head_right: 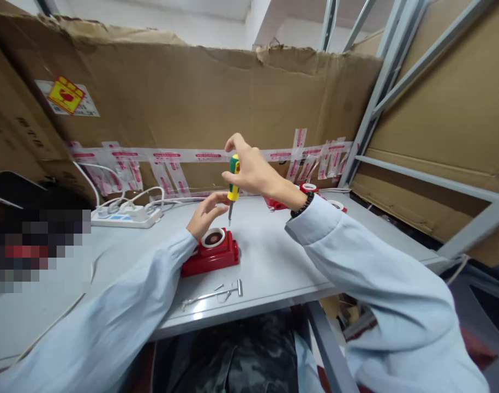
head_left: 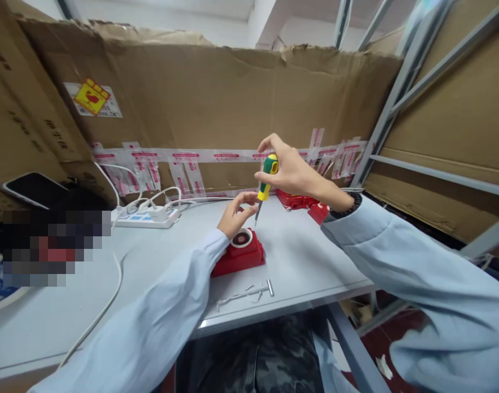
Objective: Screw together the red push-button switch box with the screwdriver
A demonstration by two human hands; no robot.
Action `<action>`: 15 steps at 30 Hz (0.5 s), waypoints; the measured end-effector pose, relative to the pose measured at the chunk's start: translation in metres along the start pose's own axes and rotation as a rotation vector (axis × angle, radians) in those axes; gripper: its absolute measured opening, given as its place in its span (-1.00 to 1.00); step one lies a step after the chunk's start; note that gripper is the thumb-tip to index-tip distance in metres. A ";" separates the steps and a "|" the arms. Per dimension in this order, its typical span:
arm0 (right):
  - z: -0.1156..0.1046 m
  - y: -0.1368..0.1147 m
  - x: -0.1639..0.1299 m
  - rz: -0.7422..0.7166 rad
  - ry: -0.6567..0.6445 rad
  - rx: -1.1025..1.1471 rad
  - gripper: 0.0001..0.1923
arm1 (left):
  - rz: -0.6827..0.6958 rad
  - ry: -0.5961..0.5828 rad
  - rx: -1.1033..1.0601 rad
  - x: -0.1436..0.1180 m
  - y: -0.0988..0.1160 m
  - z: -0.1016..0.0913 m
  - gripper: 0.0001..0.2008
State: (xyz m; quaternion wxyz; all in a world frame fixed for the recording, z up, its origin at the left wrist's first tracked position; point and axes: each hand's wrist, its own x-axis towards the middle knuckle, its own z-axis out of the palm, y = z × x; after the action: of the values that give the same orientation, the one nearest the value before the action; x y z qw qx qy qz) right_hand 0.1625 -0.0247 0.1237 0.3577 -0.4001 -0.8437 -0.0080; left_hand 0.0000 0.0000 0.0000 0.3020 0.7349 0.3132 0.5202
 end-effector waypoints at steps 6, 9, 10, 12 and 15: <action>-0.019 -0.006 -0.007 0.031 0.070 0.027 -0.62 | 0.054 -0.147 0.380 -0.005 0.015 -0.016 -0.68; -0.024 -0.008 -0.011 0.028 0.091 0.050 -0.61 | 0.063 -0.204 0.404 -0.010 0.020 -0.022 -0.77; -0.025 -0.007 -0.012 0.031 0.100 0.055 -0.60 | 0.069 -0.218 0.418 -0.012 0.024 -0.025 -0.77; -0.027 -0.004 -0.014 0.046 0.129 0.066 -0.59 | 0.105 -0.251 0.490 -0.021 0.034 -0.029 -0.76; -0.025 0.003 -0.017 0.076 0.193 0.083 -0.59 | 0.192 -0.360 0.737 -0.043 0.054 -0.029 -0.78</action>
State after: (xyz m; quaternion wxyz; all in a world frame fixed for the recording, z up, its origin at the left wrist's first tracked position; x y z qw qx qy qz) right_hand 0.1869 -0.0417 0.1308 0.4535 -0.4141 -0.7892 0.0020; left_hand -0.0308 -0.0632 0.0247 0.0191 0.8988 0.3507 0.2623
